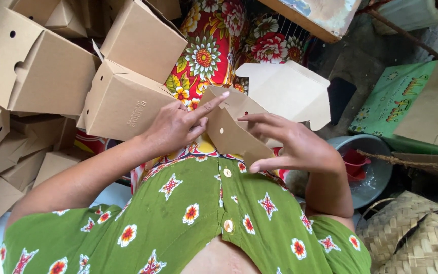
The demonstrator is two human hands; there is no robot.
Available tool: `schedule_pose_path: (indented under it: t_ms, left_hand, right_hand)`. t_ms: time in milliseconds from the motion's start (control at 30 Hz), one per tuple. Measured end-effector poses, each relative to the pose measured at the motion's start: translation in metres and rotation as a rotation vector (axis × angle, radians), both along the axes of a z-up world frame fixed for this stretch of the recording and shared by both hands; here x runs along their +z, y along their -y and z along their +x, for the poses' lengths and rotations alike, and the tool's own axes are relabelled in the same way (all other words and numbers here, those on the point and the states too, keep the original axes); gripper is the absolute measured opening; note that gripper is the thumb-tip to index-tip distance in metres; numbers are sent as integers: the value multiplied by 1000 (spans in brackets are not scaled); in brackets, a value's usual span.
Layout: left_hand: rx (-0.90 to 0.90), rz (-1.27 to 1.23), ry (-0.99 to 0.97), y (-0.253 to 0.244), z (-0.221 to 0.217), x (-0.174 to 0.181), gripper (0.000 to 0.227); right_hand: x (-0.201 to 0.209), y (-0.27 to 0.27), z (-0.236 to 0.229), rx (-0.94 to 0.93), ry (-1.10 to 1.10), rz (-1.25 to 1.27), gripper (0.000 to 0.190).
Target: The person assembles flat cardboard boxes by folding the sides and tucking the flaps to form a closed container. They repeatedly pick up a flat piece, fold it into a box, and place the finished box aside.
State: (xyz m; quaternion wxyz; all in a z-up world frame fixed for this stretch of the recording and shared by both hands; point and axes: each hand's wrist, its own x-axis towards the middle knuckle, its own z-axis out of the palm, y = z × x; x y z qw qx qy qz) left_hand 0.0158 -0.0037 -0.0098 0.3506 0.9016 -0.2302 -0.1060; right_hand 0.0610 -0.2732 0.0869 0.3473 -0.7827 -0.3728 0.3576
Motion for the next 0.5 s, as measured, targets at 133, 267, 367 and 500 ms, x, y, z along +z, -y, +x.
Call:
schedule_pose_path:
  t_ms: [133, 267, 367, 500]
  left_hand:
    - [-5, 29, -13, -3, -1, -4, 61]
    - [7, 90, -60, -2, 1, -15, 62]
    - [1, 120, -74, -3, 5, -16, 65]
    - [-12, 165, -69, -6, 7, -23, 71]
  right_hand:
    - [-28, 10, 1, -39, 12, 99, 33]
    - [-42, 18, 14, -155, 21, 88, 17]
    - [-45, 21, 13, -177, 18, 86, 15]
    - [-66, 32, 9, -271, -33, 38, 18]
